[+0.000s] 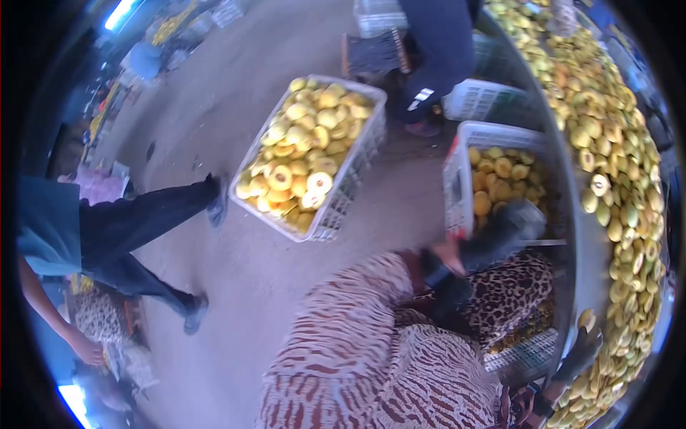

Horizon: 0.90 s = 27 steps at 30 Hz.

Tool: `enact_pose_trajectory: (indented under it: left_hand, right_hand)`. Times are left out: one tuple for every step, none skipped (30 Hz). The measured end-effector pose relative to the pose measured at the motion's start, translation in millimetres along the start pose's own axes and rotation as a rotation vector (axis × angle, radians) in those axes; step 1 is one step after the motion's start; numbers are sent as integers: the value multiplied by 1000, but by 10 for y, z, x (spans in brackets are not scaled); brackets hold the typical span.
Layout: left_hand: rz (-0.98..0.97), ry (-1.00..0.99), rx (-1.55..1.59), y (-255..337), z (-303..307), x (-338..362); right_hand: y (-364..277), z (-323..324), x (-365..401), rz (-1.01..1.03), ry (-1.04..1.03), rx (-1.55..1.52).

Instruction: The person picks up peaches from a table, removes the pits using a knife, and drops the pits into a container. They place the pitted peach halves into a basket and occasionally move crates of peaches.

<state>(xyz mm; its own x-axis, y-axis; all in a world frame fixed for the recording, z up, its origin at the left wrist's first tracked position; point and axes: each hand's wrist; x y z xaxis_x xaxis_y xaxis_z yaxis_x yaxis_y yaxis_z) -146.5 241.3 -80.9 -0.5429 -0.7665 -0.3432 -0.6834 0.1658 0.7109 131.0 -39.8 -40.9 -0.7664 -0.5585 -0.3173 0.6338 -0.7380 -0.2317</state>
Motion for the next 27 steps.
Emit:
enact_pose_trajectory:
  left_hand:
    - [52, 284, 29, 204, 616, 192]
    - [-58, 343, -140, 663, 1193, 546]
    - [-158, 424, -328, 1127, 1767, 893]
    - [-243, 523, -512, 1594, 2334, 1235]
    - [-203, 875, -914, 2106, 2344, 1561]
    - [-481, 913, -1504, 2400, 2882, 2103]
    - [-662, 1331, -1434, 2564, 3232, 2515]
    - [-173, 1239, -1991, 2879, 3127, 2965]
    - [-318, 1375, -1715, 2886, 3996, 3621]
    - [-124, 1732, -1282, 2867, 4171, 3810]
    - [-100, 1719, -1277, 2938, 4101, 3809]
    - [181, 1270, -1709, 3019, 3976, 3759]
    - [424, 717, -2021, 2933, 3847, 3616]
    - [553, 502, -2035, 2805, 3994, 3399]
    - [641, 447, -2013, 2696, 4159, 3219]
    - [687, 424, -1985, 2643, 4227, 3043]
    - [701, 430, -1945, 2641, 4320, 2905]
    - [699, 465, -1915, 2659, 4380, 2786]
    - [685, 525, -1876, 2703, 4391, 2714]
    - [667, 601, -1838, 2715, 4422, 2683]
    - [644, 679, -1800, 2680, 4403, 2664]
    - [630, 746, -1765, 2699, 4400, 2678]
    - [613, 828, -1707, 2690, 4442, 2809]
    - [593, 891, -1654, 2607, 4406, 2903]
    - [556, 948, -1601, 2505, 4361, 3025]
    - [515, 986, -1549, 2388, 4324, 3200]
    - [460, 983, -1516, 2264, 4276, 3386]
  right_hand:
    - [163, -140, -37, 119, 18, 240]
    - [417, -391, -57, 137, 3, 188]
    - [396, -453, -39, 148, -19, 182]
    - [391, -486, -24, 174, 4, 254]
    - [406, -502, -2, 203, 23, 327]
    - [502, -550, -26, 292, 45, 277]
    - [609, -636, -36, 287, 31, 279]
    - [748, -714, -41, 226, 39, 69]
    - [815, -732, -10, 165, 48, -135]
    - [812, -746, 12, 76, -34, -415]
    - [1047, -885, -52, 66, -34, -394]
    - [1452, -1122, -186, 187, -97, -388]
    - [1908, -1185, -231, 304, -146, -367]
    - [2045, -1072, -234, 184, -419, -324]
    - [1879, -931, -322, 34, -648, -306]
    - [1702, -895, -180, -163, -562, -596]
    - [736, -567, -34, 12, -481, -568]
    - [917, -744, 102, 444, -96, 130]
    - [260, -585, -122, -92, -530, 81]
    - [53, -493, 22, 18, -300, -344]
    - [-249, -205, -50, 97, -290, 19]
    - [-363, -104, -71, 58, -313, 0]
    - [-494, -28, -18, 49, -346, -13]
    - [-453, -2, -52, 39, -353, -19]
    - [-384, -5, -89, 78, -391, -25]
    - [-359, -34, -122, 127, -434, -31]
    - [-384, 2, -163, 140, -461, -43]
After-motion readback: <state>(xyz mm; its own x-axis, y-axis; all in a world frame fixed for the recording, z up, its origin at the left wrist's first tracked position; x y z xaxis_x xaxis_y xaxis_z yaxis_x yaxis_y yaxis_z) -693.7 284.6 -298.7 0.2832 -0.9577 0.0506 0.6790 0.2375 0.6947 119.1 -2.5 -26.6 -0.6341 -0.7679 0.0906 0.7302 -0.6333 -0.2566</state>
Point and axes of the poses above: each hand's wrist, its own x-axis away from the middle knuckle, its own z-axis out of the back of the hand, y = z × x, and after that the axes turned 14 degrees about x, right-handed
